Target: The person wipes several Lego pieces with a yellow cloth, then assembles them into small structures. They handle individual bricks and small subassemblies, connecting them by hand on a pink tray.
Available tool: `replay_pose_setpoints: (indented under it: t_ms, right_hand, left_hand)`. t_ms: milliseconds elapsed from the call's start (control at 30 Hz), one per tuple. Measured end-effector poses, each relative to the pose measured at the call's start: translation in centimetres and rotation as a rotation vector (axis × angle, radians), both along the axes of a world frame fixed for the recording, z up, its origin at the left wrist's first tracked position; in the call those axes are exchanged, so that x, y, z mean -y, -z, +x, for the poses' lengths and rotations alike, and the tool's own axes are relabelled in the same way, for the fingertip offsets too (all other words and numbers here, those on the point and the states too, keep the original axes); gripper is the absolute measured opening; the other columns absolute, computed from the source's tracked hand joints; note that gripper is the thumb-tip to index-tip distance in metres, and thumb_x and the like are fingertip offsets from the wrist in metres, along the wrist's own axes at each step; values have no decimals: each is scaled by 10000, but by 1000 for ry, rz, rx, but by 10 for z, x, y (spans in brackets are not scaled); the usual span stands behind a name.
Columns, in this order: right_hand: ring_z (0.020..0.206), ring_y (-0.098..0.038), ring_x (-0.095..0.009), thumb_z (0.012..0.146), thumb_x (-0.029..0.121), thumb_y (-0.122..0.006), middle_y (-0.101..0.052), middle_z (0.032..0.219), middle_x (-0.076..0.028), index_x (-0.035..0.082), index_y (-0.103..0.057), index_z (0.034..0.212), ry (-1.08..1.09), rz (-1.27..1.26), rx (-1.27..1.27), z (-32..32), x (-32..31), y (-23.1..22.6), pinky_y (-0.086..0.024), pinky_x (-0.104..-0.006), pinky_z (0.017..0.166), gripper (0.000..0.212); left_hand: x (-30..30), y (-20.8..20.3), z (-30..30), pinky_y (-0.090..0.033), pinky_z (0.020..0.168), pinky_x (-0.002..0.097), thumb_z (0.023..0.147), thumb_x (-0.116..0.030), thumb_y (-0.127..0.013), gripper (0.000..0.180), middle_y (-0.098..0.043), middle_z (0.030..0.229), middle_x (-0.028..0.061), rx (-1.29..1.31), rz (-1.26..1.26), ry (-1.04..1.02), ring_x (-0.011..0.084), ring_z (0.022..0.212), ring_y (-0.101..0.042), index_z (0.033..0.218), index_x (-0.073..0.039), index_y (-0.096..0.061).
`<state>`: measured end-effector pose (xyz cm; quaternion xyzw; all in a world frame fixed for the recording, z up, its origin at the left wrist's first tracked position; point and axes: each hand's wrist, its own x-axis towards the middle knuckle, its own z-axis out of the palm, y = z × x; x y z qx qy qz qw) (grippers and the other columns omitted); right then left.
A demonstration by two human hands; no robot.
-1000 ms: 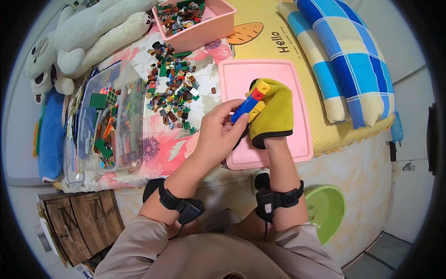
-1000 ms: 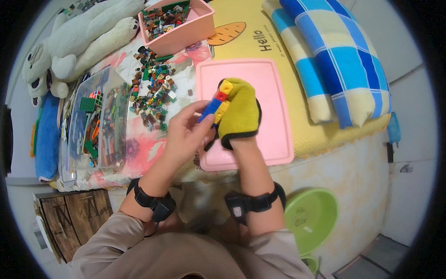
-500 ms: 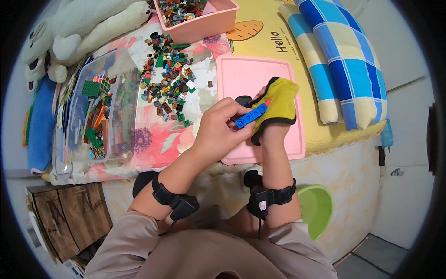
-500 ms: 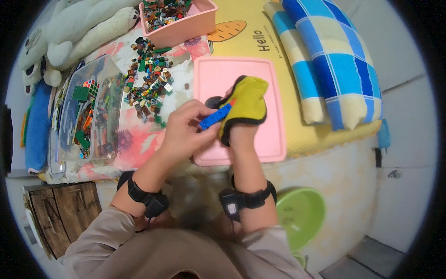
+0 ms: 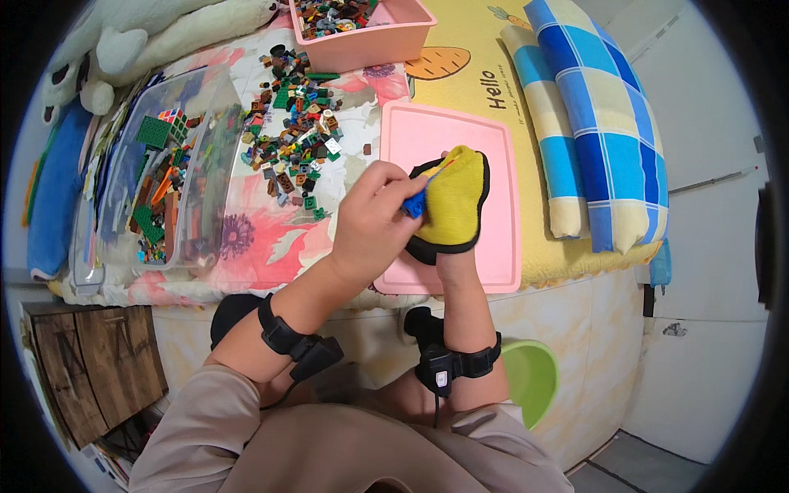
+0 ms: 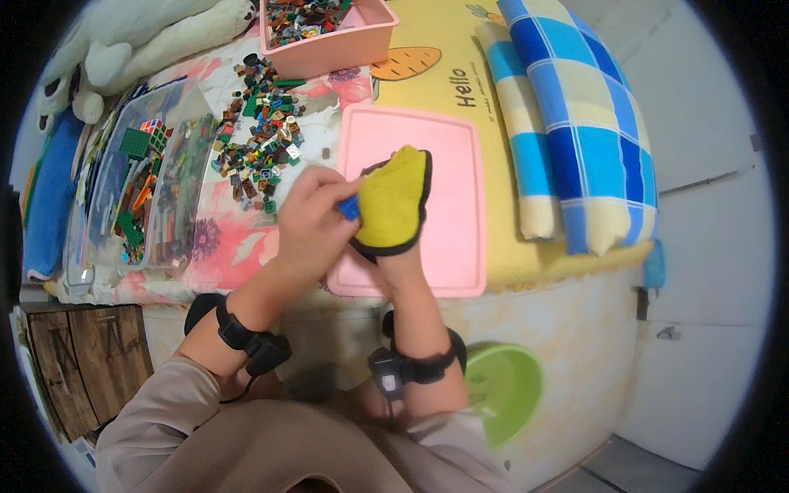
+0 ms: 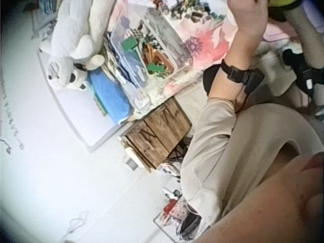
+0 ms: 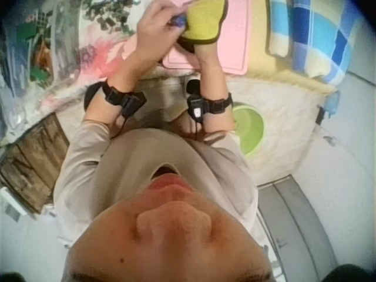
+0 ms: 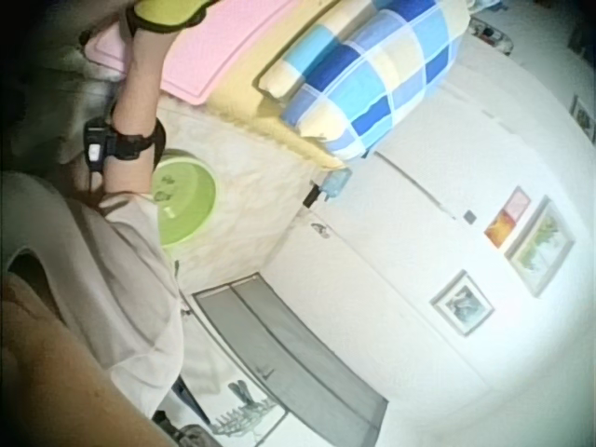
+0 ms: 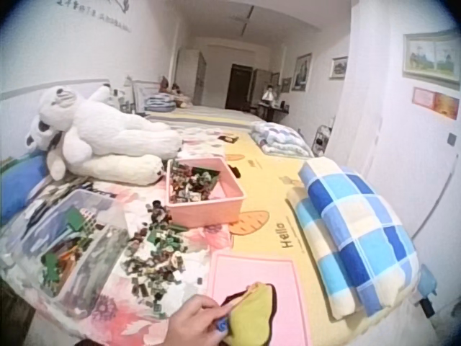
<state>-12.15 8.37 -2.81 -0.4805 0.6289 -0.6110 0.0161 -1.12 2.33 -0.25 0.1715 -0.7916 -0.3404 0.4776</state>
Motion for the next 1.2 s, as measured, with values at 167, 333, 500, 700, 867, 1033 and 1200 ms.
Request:
replay_pose_setpoints:
  t_ms: [167, 333, 500, 700, 867, 1033, 1200]
  right_hand:
    - [775, -537, -128, 924, 98, -562, -560, 929, -51, 49, -501, 1065, 64, -92, 684, 15, -8, -22, -475, -266, 710, 162]
    - [806, -565, -149, 1000, 443, -431, -588, 917, -73, 74, -519, 1099, -26, -154, 1032, 5, -13, -32, -486, -291, 733, 392]
    - [965, -602, -194, 985, 430, -470, -611, 1079, -112, 80, -497, 1233, -182, -203, 975, -5, -16, -32, -499, -329, 835, 430]
    - [1063, -592, -213, 966, 308, -549, -598, 1159, -113, 42, -479, 1276, -285, 26, 964, -8, -30, -30, -487, -343, 906, 414]
    - [945, -607, -172, 951, 289, -582, -619, 1079, -79, 39, -528, 1204, -205, 4, 1063, -4, -26, -23, -501, -316, 819, 360]
    - [855, -600, -130, 937, 267, -608, -620, 1002, -42, 41, -580, 1141, -114, 75, 1030, 8, -22, -24, -503, -294, 752, 306]
    - [752, -622, -125, 914, 158, -631, -649, 924, -58, -1, -604, 1111, -60, -44, 1067, 14, -20, -26, -505, -258, 623, 255]
  left_hand:
    - [-13, 4, -1, -493, 611, 300, 638, 77, -666, 359, -554, 887, 112, 26, -38, 101, 237, 746, -593, 990, 12, -639]
    - [-16, -1, -4, -469, 607, 229, 758, 33, -707, 224, -570, 897, 74, 11, 298, 138, 120, 781, -579, 976, 16, -658]
    - [-5, -6, -5, -557, 661, 222, 875, -32, -665, 223, -632, 965, 70, -192, 1161, 422, 94, 799, -640, 1078, 33, -599]
    - [-5, 0, -3, -575, 708, 223, 879, -36, -665, 271, -657, 985, 97, -178, 1159, 473, 110, 779, -662, 1117, 63, -582]
    - [-8, -1, -5, -553, 669, 201, 866, -33, -680, 254, -667, 918, 85, -176, 1116, 404, 92, 749, -649, 1089, 73, -620]
    - [-1, -5, 1, -524, 622, 206, 858, -41, -691, 232, -667, 842, 66, -9, 872, 229, 85, 703, -629, 1050, 77, -638]
    - [6, -10, 2, -531, 617, 213, 859, -57, -693, 252, -666, 867, 74, -11, 975, 316, 94, 700, -634, 1060, 79, -629]
